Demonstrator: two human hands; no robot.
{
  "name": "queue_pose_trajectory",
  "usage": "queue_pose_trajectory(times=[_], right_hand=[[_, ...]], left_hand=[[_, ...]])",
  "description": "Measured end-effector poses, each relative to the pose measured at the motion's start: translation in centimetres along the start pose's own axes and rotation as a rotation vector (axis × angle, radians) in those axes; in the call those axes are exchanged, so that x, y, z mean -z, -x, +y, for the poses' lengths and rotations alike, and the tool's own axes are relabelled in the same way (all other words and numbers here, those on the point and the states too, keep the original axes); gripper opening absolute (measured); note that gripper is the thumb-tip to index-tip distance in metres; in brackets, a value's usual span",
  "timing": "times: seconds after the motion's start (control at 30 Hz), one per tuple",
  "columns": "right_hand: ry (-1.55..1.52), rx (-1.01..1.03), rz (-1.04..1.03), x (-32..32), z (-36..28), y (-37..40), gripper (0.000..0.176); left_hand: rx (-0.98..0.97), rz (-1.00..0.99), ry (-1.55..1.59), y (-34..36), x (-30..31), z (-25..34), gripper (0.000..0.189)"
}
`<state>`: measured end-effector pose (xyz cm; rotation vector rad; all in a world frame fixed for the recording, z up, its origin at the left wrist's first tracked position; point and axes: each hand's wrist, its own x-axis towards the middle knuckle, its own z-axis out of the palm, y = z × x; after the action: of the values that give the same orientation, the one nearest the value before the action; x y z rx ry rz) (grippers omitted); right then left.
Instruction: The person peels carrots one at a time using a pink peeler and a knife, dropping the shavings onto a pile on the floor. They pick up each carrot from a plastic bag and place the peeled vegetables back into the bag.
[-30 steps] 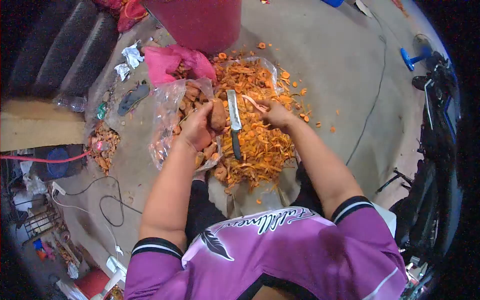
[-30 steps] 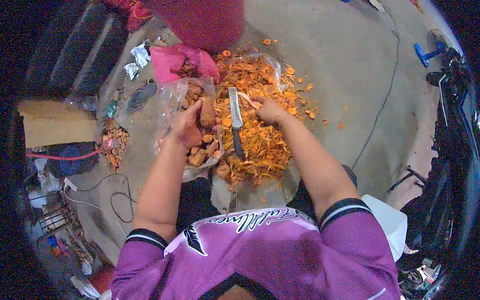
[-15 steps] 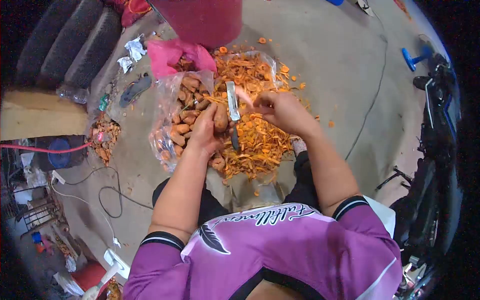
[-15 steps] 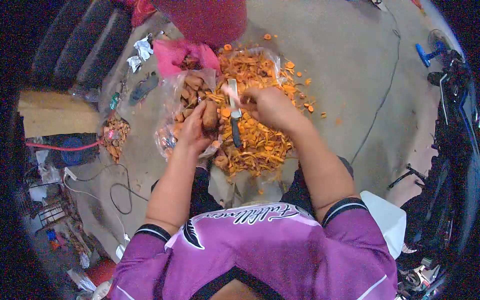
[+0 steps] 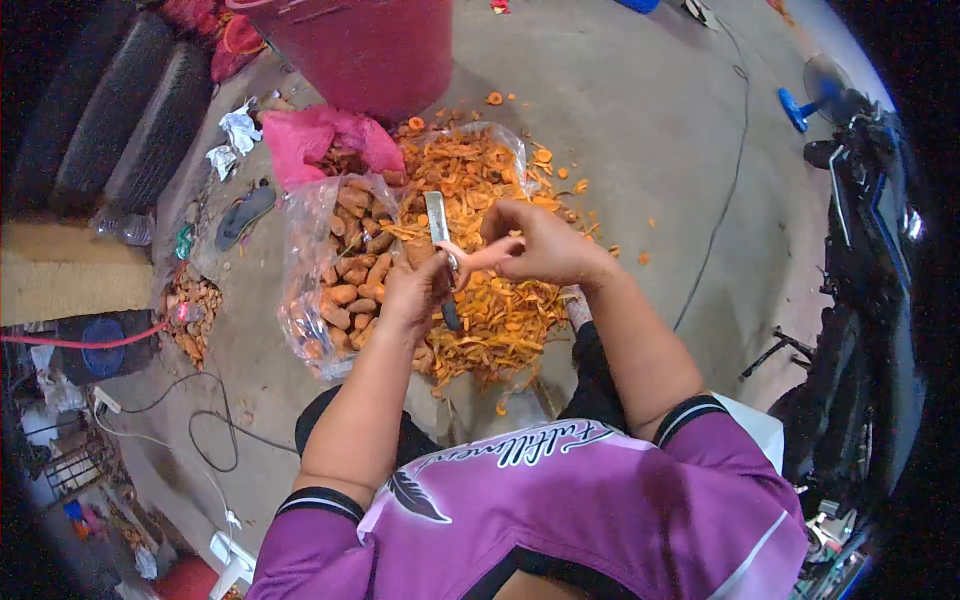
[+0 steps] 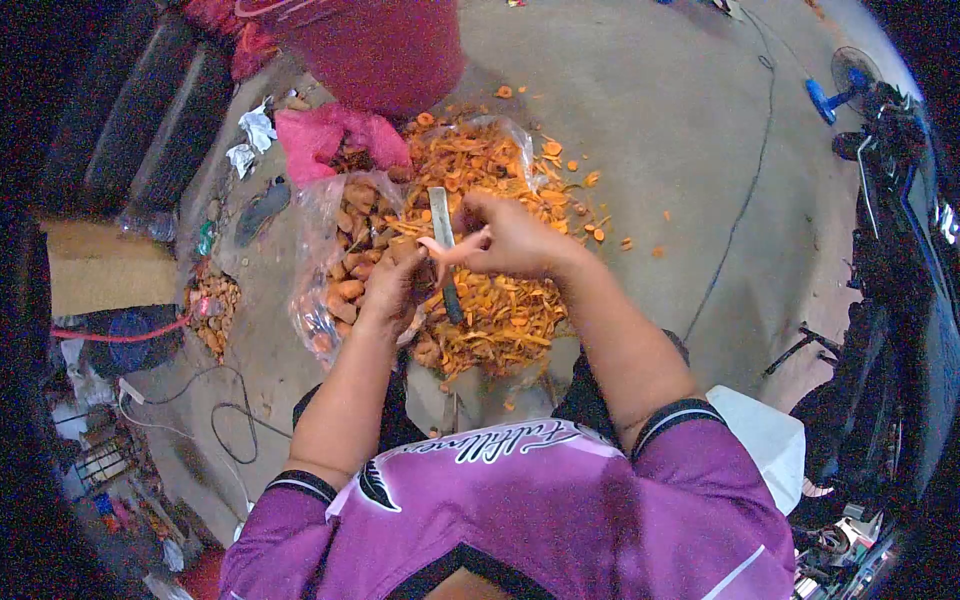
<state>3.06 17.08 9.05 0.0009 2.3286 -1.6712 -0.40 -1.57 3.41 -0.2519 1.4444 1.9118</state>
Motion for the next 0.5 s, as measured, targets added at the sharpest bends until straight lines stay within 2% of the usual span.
queue_pose_trajectory(times=[0.03, 0.07, 0.2, 0.23, 0.27, 0.37, 0.43, 0.47, 0.5], right_hand=[[-0.199, -0.025, -0.023, 0.2, 0.1, 0.0, 0.028], [-0.418, -0.079, 0.039, 0.0, -0.6, -0.2, 0.030], [-0.387, 0.022, 0.375, -3.0, 2.0, -1.3, 0.024], [-0.395, -0.035, 0.398, -3.3, 2.5, -1.3, 0.022], [-0.404, -0.092, 0.418, -3.4, 3.0, -1.6, 0.020], [-0.543, -0.137, 0.482, -2.4, 2.2, -1.4, 0.021], [-0.721, -0.128, 0.482, -1.4, 3.0, -1.6, 0.021], [-0.826, -0.199, 0.421, -1.2, 1.9, -1.3, 0.020], [-0.810, -0.184, 0.328, -1.4, 1.9, -1.2, 0.022]], left_hand=[[-0.019, -0.007, 0.002, 0.2, -0.3, 0.3, 0.010], [-0.016, -0.052, 0.021, 0.1, -0.2, 0.2, 0.012], [-0.075, -0.213, 0.065, -0.4, -0.2, -0.6, 0.018], [-0.101, -0.243, 0.066, -0.4, -0.3, -1.0, 0.021], [-0.099, -0.399, 0.094, 0.9, -1.6, 1.0, 0.027], [0.151, 0.122, 0.298, 1.8, -2.4, 1.3, 0.033], [0.197, 0.042, 0.382, 0.4, -0.1, -0.6, 0.034], [0.222, 0.007, 0.408, 0.0, 0.6, -1.0, 0.034], [0.248, -0.030, 0.433, -0.3, 1.1, -1.4, 0.035]])
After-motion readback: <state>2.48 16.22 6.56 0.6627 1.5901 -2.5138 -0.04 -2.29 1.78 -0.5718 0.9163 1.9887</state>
